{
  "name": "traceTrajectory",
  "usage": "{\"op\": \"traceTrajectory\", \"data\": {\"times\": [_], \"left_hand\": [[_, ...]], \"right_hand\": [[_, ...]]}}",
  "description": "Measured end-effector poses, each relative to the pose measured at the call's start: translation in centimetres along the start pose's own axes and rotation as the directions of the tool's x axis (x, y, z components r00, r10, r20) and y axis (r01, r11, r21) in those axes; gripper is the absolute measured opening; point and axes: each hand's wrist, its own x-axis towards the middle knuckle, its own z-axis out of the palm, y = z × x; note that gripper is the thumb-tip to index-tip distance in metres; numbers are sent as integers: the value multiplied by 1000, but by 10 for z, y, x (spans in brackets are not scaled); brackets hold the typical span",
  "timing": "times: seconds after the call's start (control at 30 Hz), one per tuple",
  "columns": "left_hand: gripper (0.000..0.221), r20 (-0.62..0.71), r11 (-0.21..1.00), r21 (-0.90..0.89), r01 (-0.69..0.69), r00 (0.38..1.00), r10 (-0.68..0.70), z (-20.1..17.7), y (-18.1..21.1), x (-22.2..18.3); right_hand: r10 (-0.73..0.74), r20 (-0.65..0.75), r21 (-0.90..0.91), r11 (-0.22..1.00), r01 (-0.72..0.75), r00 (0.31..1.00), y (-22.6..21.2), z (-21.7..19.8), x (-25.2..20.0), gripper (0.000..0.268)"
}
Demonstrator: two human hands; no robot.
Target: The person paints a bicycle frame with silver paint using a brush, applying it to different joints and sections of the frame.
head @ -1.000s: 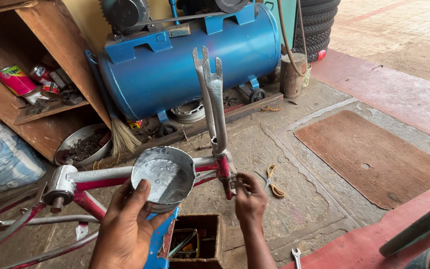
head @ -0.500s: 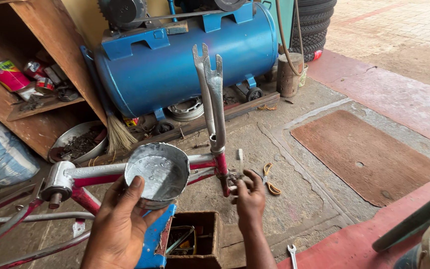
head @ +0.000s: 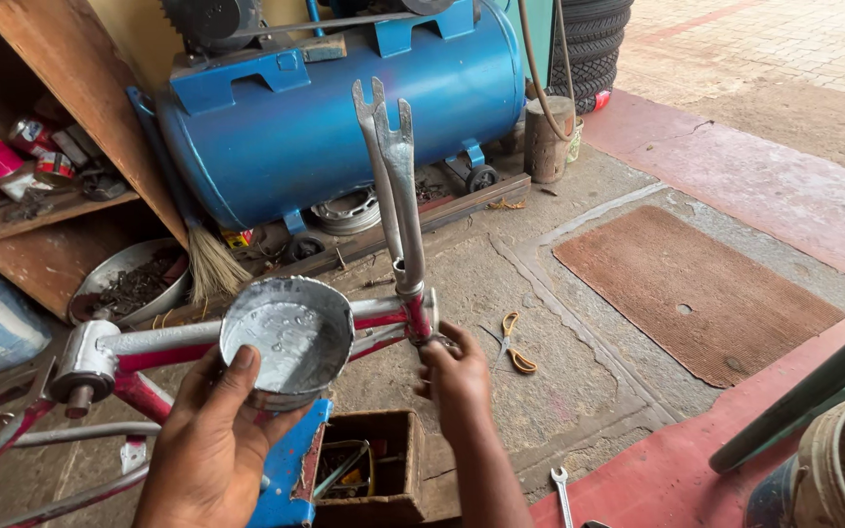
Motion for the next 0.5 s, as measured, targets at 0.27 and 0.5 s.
{"op": "traceTrajectory", "data": {"times": [0.27, 0.5], "left_hand": [[51, 0, 1000, -14, -9, 1000, 9, -1, -5, 3], [50, -14, 1000, -12, -17, 1000, 17, 0, -6, 3]], "right_hand": [[20, 112, 256, 966, -48, 994, -5, 5, -1, 50], [-16, -31, 244, 970, 23, 999, -10, 38, -24, 46]]}}
